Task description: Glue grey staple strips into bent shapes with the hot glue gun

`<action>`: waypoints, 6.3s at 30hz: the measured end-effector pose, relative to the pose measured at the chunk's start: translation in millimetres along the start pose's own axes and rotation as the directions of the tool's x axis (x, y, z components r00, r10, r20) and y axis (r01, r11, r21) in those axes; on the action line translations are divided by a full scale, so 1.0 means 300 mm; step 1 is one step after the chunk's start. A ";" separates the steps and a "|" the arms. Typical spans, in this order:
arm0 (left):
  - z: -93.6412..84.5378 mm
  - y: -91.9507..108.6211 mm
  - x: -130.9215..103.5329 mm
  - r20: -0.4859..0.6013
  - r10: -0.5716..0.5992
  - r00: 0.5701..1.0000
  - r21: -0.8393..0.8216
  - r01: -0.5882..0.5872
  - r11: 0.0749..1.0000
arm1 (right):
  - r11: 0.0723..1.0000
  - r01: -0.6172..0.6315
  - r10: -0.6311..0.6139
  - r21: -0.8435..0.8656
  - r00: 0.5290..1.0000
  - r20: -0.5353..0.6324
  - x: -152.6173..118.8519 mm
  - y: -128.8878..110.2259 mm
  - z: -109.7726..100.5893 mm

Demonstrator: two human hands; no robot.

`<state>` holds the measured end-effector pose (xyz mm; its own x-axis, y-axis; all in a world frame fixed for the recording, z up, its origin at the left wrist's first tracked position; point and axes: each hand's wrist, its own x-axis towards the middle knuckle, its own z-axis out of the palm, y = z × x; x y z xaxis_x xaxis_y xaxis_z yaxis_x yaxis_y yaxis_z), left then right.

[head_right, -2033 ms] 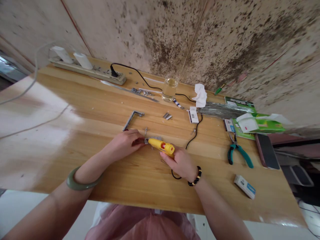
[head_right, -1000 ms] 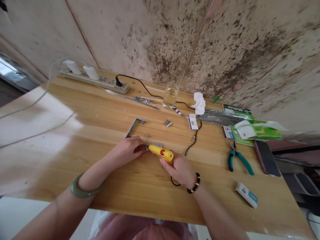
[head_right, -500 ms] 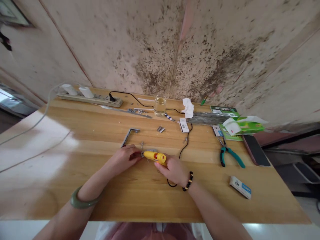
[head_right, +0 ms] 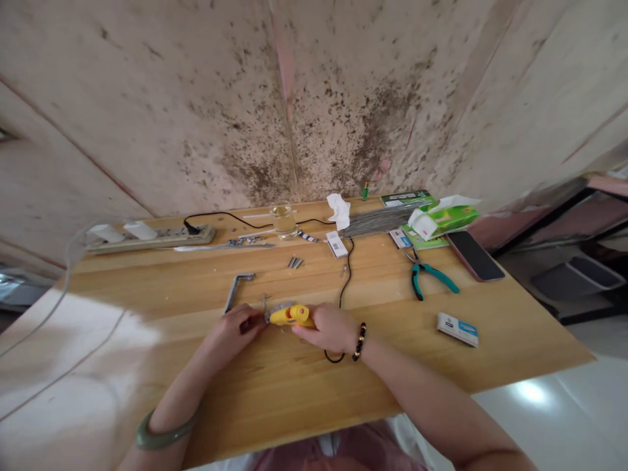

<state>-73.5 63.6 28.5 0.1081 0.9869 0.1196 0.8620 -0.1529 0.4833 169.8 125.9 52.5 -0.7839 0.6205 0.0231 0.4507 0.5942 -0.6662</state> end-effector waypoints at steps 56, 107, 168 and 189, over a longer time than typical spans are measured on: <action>0.041 0.060 -0.030 -0.547 0.174 0.819 0.061 -0.168 0.984 | 0.620 -0.020 0.250 0.784 0.952 -0.174 0.172 -0.162 0.161; 0.056 -0.003 -0.005 -0.189 -0.004 0.982 0.051 0.014 0.999 | 0.944 0.209 -0.254 -0.256 0.955 -0.155 0.176 -0.062 0.155; 0.024 -0.023 -0.010 -0.092 0.022 0.995 0.007 -0.022 1.000 | 0.919 0.229 -0.297 -0.321 0.937 -0.181 0.178 -0.058 0.163; 0.024 -0.024 -0.011 -0.090 0.026 0.996 0.008 -0.026 1.000 | 0.917 0.229 -0.300 -0.326 0.936 -0.185 0.176 -0.058 0.163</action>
<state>-76.4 61.9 18.5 0.0858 0.9740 0.2095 0.8627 -0.1779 0.4734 99.6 123.4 28.9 -0.7898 0.4974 0.3590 0.3728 0.8540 -0.3631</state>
